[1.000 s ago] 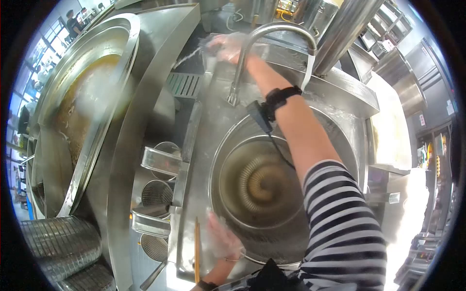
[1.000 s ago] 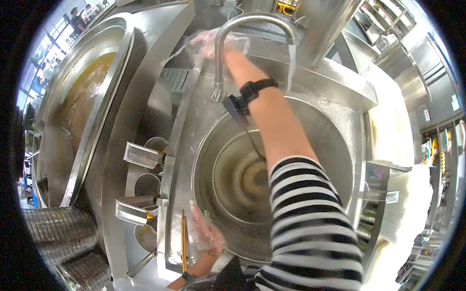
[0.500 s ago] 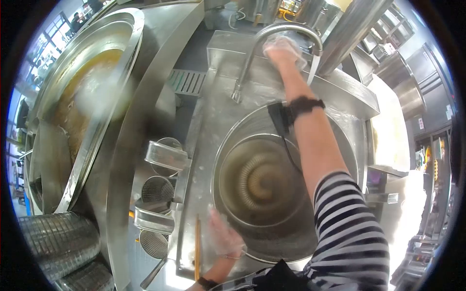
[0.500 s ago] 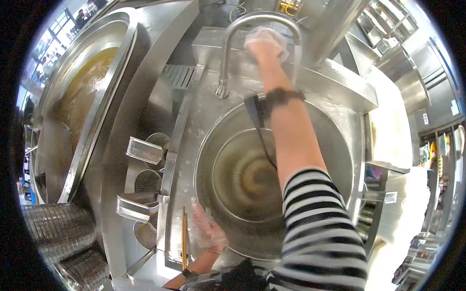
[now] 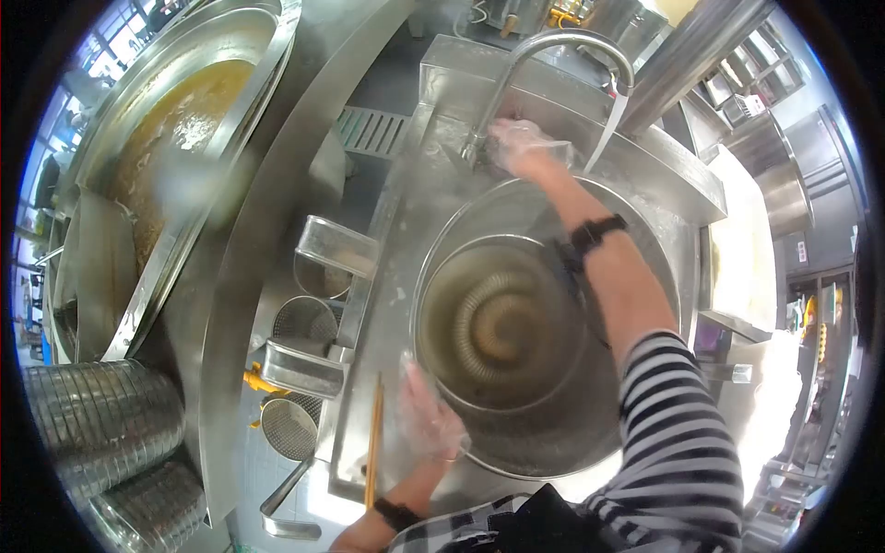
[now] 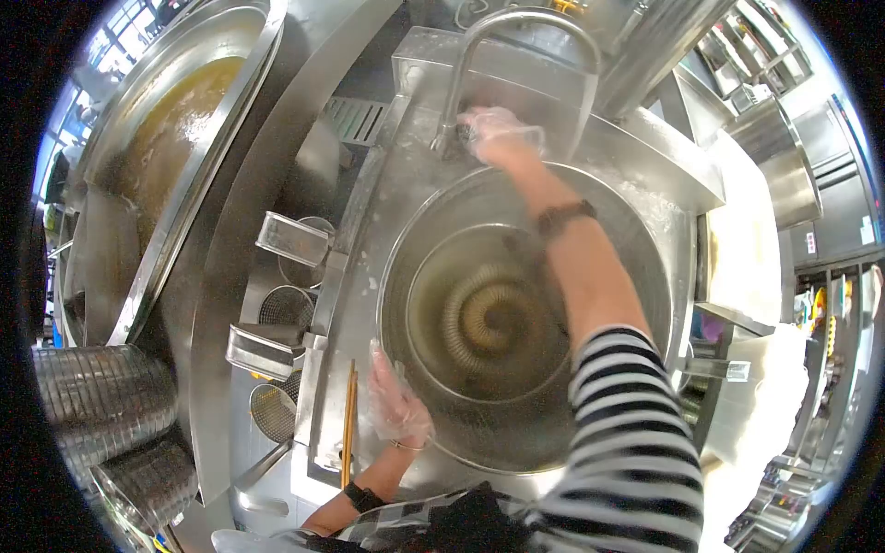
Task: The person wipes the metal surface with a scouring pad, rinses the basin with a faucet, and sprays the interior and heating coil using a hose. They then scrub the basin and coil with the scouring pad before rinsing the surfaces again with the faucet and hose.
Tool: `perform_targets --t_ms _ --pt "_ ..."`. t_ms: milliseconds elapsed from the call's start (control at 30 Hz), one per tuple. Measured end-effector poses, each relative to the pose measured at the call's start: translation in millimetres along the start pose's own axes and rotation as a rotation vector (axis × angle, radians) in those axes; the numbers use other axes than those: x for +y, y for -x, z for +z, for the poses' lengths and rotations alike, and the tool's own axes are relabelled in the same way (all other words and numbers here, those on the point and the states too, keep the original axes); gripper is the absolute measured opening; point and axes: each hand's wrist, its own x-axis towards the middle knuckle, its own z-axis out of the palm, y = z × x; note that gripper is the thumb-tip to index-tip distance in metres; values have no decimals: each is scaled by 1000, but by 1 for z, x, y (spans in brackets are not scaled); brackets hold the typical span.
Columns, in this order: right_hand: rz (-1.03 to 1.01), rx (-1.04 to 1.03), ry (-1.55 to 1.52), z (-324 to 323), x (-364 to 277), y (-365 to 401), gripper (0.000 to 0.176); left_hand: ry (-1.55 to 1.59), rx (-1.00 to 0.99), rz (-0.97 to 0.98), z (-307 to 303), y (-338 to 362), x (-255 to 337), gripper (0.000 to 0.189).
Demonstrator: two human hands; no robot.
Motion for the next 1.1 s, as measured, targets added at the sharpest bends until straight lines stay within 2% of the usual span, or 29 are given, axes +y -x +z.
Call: perform_targets --t_ms 33,67,100,167,200,267,300,367,433,500,533,567,600,633,700,767,800,833,900,967,1000,1067,1100 --pt "74 -77 -48 16 -1 -9 39 -12 38 49 6 1 -6 63" --pt "301 -360 31 -25 -35 -17 38 -22 77 96 9 0 -9 63" --pt "298 -362 27 -22 -28 -18 38 -26 78 92 7 0 -8 63" --pt "11 -690 -37 -28 0 -18 37 -29 55 72 3 1 -3 63" --pt "9 -688 -25 -31 21 -16 37 -19 61 73 3 -1 -1 63" --pt "147 -571 214 -27 50 -8 35 30 86 79 6 -1 -3 61" --pt "147 -573 212 -23 39 -3 35 29 85 78 7 0 -7 61" --pt "344 -427 156 -13 12 5 34 25 60 131 8 -2 -12 67" --pt "265 -354 119 -14 -4 2 32 59 19 97 5 -1 -12 65" --pt "93 -504 147 -47 -31 -6 31 105 -6 63 4 -4 -10 64" --pt "85 -502 147 -68 -49 -9 31 86 31 86 6 -4 -11 54" --pt "170 -584 259 -88 -66 -11 30 67 70 111 7 -5 -11 46" --pt "252 -661 373 -106 -83 -13 28 68 81 106 6 -8 -7 46" --pt "243 -661 374 -123 -102 -10 28 98 84 52 2 -10 -2 36" --pt "263 -543 337 -149 -140 -1 29 129 86 -9 -6 -13 9 32" --pt "219 -467 281 -157 -181 2 32 301 116 -124 -12 -15 16 35" --pt "183 -385 225 -155 -198 -2 34 357 127 -163 -14 -14 15 38" --pt "203 -459 206 -139 -204 -18 37 338 5 -171 -11 -12 8 32" --pt "217 -531 180 -91 -197 -43 41 313 -111 -182 -3 -8 -3 57" --pt "291 -361 19 -47 -186 -47 43 157 -64 -75 2 -7 -10 56" --pt "292 -361 13 -42 -189 -40 43 104 -49 -40 1 -8 -10 56" --pt "-19 -250 -242 -35 -199 -10 27 152 84 139 0 -9 -7 58" --pt "-23 -253 -237 -49 -214 -2 27 158 87 135 5 -9 -9 58"
